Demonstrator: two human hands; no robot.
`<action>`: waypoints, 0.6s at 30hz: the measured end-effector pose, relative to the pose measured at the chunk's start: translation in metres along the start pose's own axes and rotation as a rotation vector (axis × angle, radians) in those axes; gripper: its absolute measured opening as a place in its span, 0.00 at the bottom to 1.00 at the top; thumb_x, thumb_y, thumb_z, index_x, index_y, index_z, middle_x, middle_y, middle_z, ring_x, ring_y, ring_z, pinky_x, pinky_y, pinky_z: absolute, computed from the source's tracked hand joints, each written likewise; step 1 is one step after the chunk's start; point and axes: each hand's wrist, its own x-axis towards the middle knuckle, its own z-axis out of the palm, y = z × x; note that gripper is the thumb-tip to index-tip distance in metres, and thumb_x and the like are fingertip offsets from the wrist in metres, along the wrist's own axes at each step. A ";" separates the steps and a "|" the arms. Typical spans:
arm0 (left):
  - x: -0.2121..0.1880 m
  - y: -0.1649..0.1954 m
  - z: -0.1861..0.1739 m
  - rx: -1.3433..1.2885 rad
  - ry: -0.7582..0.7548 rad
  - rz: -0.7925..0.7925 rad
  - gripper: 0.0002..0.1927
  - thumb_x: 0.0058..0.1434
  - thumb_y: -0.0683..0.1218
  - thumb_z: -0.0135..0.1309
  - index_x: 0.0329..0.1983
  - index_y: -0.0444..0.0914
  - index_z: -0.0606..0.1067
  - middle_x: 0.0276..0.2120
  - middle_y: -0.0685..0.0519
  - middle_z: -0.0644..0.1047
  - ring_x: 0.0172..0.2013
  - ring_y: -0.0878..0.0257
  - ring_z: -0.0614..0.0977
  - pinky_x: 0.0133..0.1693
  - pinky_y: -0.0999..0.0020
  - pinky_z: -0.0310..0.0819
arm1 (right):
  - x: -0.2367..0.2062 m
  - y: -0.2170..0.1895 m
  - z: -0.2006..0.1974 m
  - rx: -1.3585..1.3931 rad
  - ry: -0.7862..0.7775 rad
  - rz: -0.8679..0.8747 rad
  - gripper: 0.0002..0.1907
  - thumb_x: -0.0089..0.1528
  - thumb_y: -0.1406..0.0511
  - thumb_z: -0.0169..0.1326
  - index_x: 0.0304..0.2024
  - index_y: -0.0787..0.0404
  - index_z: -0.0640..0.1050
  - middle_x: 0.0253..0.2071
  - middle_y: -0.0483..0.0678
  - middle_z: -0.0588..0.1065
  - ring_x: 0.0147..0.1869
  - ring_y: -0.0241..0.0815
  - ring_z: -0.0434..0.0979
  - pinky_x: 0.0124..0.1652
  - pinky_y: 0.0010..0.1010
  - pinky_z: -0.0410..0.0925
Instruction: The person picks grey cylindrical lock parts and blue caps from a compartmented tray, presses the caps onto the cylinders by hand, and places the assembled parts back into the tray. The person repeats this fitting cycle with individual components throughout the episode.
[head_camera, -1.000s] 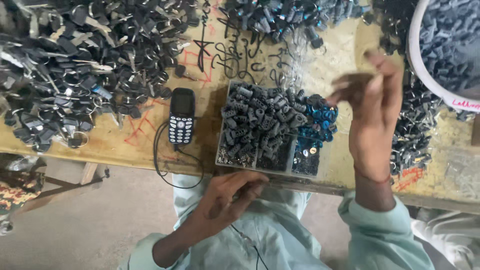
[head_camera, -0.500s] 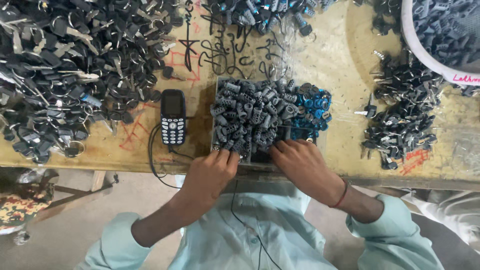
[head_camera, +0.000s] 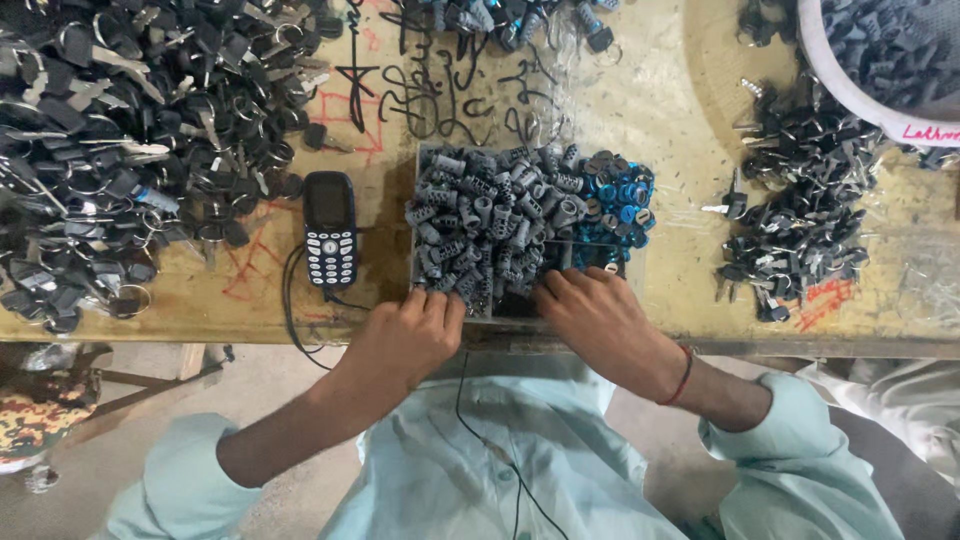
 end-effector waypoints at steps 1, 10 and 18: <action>0.001 -0.001 0.000 0.014 -0.040 0.021 0.12 0.49 0.42 0.56 0.38 0.38 0.74 0.29 0.56 0.75 0.35 0.64 0.81 0.26 0.73 0.75 | 0.000 0.000 -0.001 0.016 0.021 -0.003 0.12 0.52 0.67 0.53 0.39 0.61 0.77 0.34 0.47 0.72 0.41 0.44 0.76 0.38 0.35 0.67; -0.007 0.003 0.005 -0.263 0.155 -0.058 0.13 0.53 0.39 0.56 0.42 0.35 0.72 0.35 0.50 0.74 0.40 0.58 0.81 0.32 0.68 0.77 | 0.003 0.003 -0.003 0.036 0.024 0.009 0.12 0.52 0.66 0.53 0.39 0.60 0.76 0.35 0.47 0.71 0.39 0.44 0.75 0.36 0.35 0.67; -0.012 0.028 0.013 -0.836 0.416 -0.279 0.15 0.61 0.35 0.58 0.52 0.30 0.76 0.44 0.45 0.78 0.45 0.54 0.83 0.44 0.63 0.80 | 0.003 0.002 0.003 0.080 0.043 0.084 0.08 0.60 0.64 0.53 0.39 0.61 0.75 0.34 0.47 0.70 0.38 0.43 0.74 0.35 0.36 0.67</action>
